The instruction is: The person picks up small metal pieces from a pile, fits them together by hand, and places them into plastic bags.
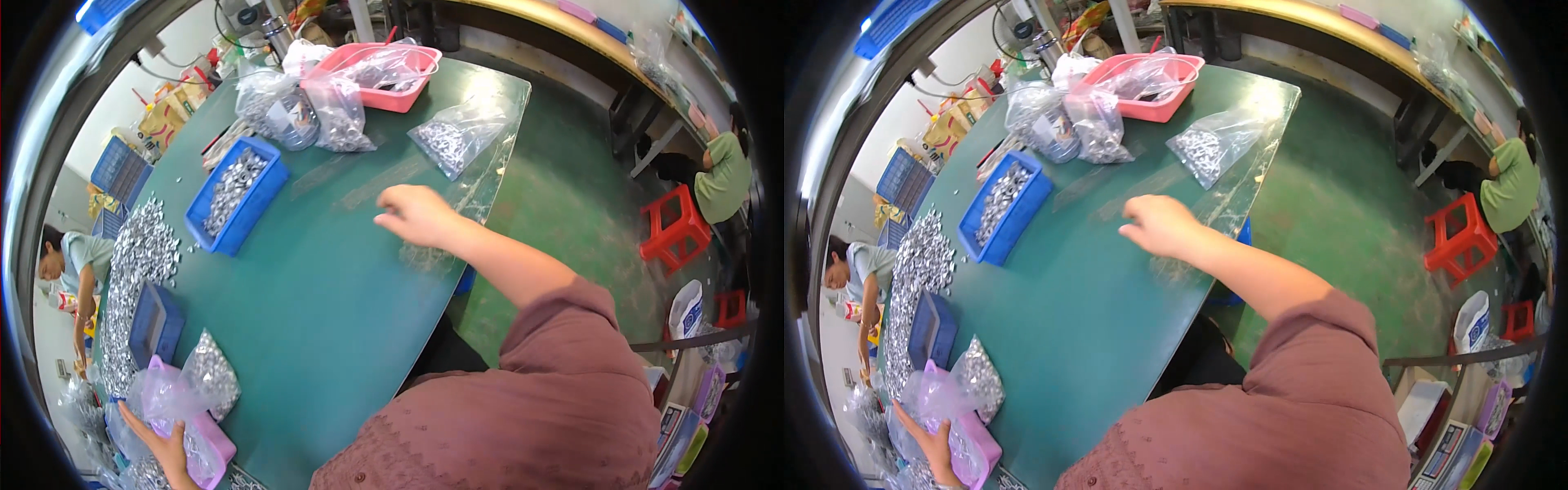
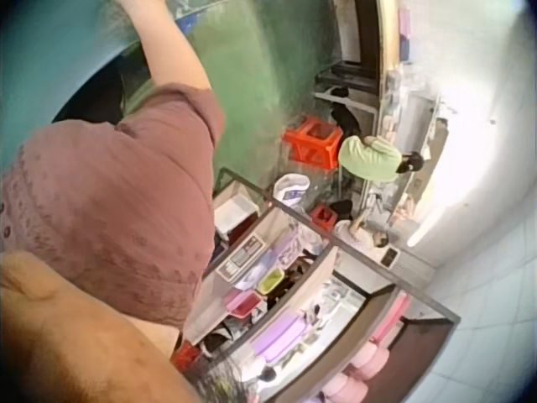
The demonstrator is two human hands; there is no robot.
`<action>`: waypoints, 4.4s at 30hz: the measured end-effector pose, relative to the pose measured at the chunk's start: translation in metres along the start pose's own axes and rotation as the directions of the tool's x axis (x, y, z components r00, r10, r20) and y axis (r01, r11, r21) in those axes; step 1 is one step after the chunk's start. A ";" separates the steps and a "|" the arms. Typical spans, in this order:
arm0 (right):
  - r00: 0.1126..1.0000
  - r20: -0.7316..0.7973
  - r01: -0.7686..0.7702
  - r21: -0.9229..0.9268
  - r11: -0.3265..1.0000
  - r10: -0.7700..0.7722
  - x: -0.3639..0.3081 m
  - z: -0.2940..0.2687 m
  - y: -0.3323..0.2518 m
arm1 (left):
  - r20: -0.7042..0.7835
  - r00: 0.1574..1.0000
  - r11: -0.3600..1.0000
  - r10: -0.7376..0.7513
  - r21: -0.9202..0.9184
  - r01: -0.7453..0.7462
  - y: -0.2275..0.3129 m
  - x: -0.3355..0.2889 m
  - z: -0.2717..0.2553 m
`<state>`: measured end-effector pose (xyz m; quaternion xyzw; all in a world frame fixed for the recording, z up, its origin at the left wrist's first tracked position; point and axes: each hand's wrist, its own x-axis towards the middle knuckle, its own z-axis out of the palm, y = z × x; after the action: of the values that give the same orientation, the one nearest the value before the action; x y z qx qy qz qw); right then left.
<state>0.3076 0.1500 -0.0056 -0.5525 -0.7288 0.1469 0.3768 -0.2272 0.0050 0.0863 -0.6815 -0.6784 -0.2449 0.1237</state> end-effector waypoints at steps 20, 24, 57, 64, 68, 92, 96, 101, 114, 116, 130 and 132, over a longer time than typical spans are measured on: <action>0.734 -0.153 -0.413 0.672 0.614 0.662 -0.001 -0.117 0.208 | -0.069 0.918 0.784 -0.391 -0.547 0.293 0.059 0.066 -0.008; 0.766 -0.139 -0.381 0.688 0.617 0.627 0.004 -0.102 0.216 | -0.094 0.896 0.585 -0.434 -0.785 0.201 0.065 0.060 -0.032; 0.740 0.598 -0.330 0.721 0.609 -0.307 0.042 0.045 -0.025 | -0.343 0.601 0.594 -0.722 -0.753 0.283 0.226 -0.125 -0.163; 0.769 0.433 -0.027 0.756 0.654 -0.469 0.033 0.068 -0.047 | -0.297 0.575 0.558 -0.762 -0.753 0.349 0.188 -0.110 -0.138; 0.782 0.483 -0.276 0.835 0.475 -0.394 0.026 0.077 -0.059 | -0.290 0.654 0.601 -0.698 -0.734 0.316 0.146 -0.109 -0.116; 0.670 0.732 -0.742 0.664 0.092 0.127 -0.030 0.108 -0.095 | 0.000 0.674 0.496 -0.739 -0.677 0.544 0.022 -0.117 -0.086; 0.695 0.711 -0.710 0.652 0.265 0.111 -0.024 0.097 -0.084 | -0.664 0.603 0.897 -0.442 -0.319 0.306 0.102 -0.108 -0.106; 0.697 0.716 -0.717 0.694 -0.067 -0.036 -0.036 0.098 -0.098 | 0.168 0.840 0.335 -0.516 -0.863 0.379 0.216 -0.110 -0.014; 0.571 0.806 -0.821 0.561 -0.105 -0.154 -0.079 0.095 -0.112 | 0.337 0.892 0.697 -0.300 -0.560 0.447 0.192 -0.043 0.111; 0.574 0.815 -0.818 0.575 -0.014 -0.083 -0.083 0.086 -0.103 | 0.241 0.965 0.911 -0.107 -0.365 0.192 0.188 -0.032 0.108; 0.806 0.592 -0.419 0.596 0.685 -0.022 -0.077 0.069 -0.070 | 0.468 0.877 0.986 0.107 0.067 -0.155 0.203 0.066 0.014; 0.838 0.546 -0.396 0.614 0.683 -0.005 -0.074 0.065 -0.066 | 0.495 0.869 0.975 0.016 0.183 -0.123 0.221 0.072 0.000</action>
<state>0.2236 0.0728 -0.0360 -0.3843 -0.6218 0.5946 0.3349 -0.0125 0.0563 0.1587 -0.7286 -0.6843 0.0129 0.0271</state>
